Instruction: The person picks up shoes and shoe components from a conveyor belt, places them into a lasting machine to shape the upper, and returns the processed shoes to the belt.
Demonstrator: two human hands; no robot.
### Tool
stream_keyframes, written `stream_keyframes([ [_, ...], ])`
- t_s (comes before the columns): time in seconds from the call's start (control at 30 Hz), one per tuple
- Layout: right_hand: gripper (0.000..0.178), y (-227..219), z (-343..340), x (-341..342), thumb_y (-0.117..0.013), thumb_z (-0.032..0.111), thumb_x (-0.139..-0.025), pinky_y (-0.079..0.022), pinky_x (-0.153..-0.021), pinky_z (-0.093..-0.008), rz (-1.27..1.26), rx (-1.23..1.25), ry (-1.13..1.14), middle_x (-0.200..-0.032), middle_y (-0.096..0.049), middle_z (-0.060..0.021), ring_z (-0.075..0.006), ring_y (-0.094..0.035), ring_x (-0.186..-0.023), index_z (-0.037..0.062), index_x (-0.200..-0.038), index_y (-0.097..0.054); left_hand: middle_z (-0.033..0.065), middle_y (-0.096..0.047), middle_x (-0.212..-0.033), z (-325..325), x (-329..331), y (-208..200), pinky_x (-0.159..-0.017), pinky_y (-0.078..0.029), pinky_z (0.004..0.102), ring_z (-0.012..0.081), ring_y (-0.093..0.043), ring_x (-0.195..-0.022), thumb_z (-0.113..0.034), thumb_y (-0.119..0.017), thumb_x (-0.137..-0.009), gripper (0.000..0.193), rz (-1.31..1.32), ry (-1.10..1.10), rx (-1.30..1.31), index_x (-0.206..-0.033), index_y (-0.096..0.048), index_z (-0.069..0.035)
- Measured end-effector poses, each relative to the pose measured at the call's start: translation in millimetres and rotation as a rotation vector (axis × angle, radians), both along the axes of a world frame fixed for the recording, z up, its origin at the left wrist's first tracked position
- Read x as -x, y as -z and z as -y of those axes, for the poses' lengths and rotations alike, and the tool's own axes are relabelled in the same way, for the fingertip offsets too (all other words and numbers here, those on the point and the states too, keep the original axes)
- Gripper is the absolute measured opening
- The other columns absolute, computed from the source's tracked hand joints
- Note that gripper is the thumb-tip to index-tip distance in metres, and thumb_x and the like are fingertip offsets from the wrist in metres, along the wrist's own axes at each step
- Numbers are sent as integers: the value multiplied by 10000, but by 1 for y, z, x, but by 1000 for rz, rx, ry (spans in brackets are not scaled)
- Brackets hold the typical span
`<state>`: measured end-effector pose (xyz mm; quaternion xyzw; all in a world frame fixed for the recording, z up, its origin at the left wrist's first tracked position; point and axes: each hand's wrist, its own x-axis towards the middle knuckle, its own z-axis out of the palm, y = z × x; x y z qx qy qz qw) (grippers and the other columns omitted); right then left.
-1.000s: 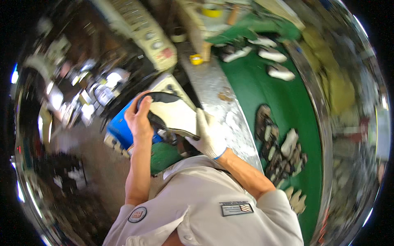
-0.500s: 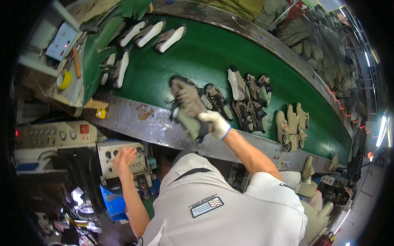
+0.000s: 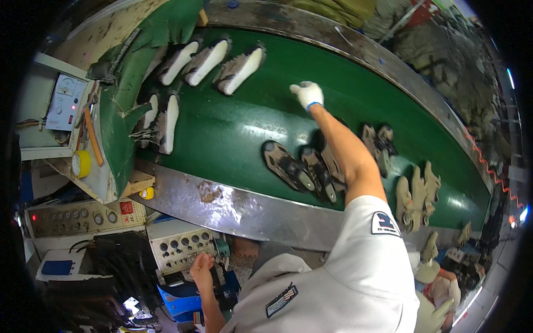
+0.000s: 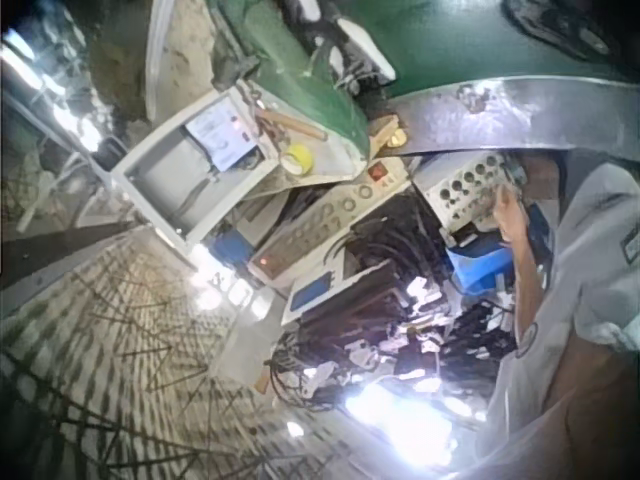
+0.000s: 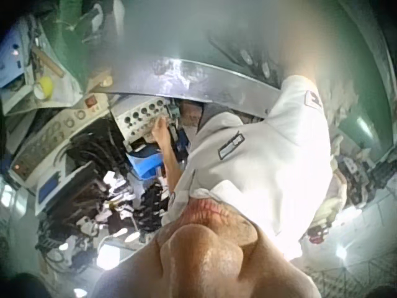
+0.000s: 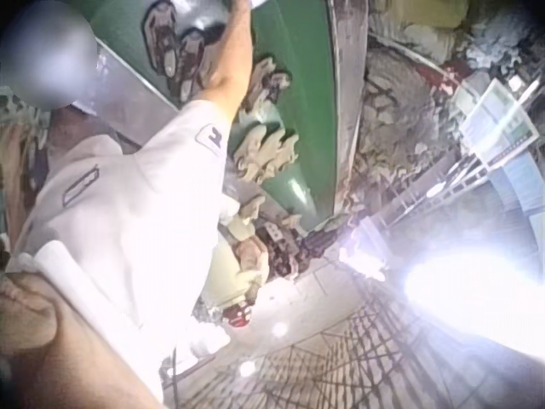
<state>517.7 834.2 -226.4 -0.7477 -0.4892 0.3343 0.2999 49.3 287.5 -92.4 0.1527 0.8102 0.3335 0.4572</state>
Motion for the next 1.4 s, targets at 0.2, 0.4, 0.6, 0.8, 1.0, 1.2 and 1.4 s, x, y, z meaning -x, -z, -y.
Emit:
stream_keyframes([
  [0.2, 950, 24, -94, 215, -844, 532, -747, -546, -864, -566, -475, 433, 18, -1360, -575, -233, -399, -667, -1036, -75, -1393, -500, 161, -753, -982, -23, -39, -7, -808, -550, 328, 210, -714, -907, -126, -688, -952, 259, -188, 231, 72, -1129, -702, 63],
  [0.4, 1158, 61, -131, 297, -889, 367, -700, -585, -878, -422, -172, 332, 400, -1270, -629, -282, -373, -692, -1054, -214, -1446, -220, 184, -757, -989, 20, -46, 7, -782, -567, 347, 207, -739, -930, -159, -692, -943, 271, -123, 149, 153, -1126, -708, 39],
  [0.6, 406, 34, -36, 229, -637, 209, -979, -553, -947, -528, -1460, 363, -231, -1267, -650, -222, -358, -675, -1086, -16, -1307, -561, 132, -753, -945, 26, -29, -5, -782, -545, 297, 132, -683, -905, -107, -693, -938, 244, -98, 145, -26, -1119, -694, 57],
  [0.8, 563, -91, 230, 306, -610, 357, -965, -430, -1110, -559, -1959, 808, 18, -1385, -582, -183, -401, -560, -1257, 81, -1442, -495, 91, -750, -1015, 20, 35, -63, -845, -536, 301, 155, -686, -912, -132, -670, -974, 258, -143, -131, -141, -1172, -684, 33],
  [1.0, 591, -184, 397, 403, -625, 364, -982, -462, -1095, -477, -1743, 1016, -519, -1402, -570, -167, -322, -595, -1226, 43, -1455, -474, 173, -718, -1135, 43, 97, -138, -860, -564, 324, 243, -720, -1008, -266, -616, -1022, 425, -53, -400, -501, -1277, -611, 74],
  [1.2, 541, -193, 515, 470, -614, 345, -996, -524, -1035, -442, -1374, 1060, -1087, -1326, -621, -168, -278, -639, -1162, 8, -1408, -516, 117, -716, -1052, 158, 138, -150, -800, -566, 350, 201, -694, -865, -293, -705, -956, 528, 129, -754, -638, -1332, -582, 56],
  [1.4, 539, -250, 609, 536, -621, 318, -1004, -564, -964, -357, -1286, 1371, -1053, -1295, -644, -117, -195, -669, -1097, 15, -1434, -505, 66, -727, -948, 278, 151, -136, -704, -607, 296, 149, -701, -777, -95, -756, -891, 237, -43, -1107, -692, -1096, -705, 12],
])
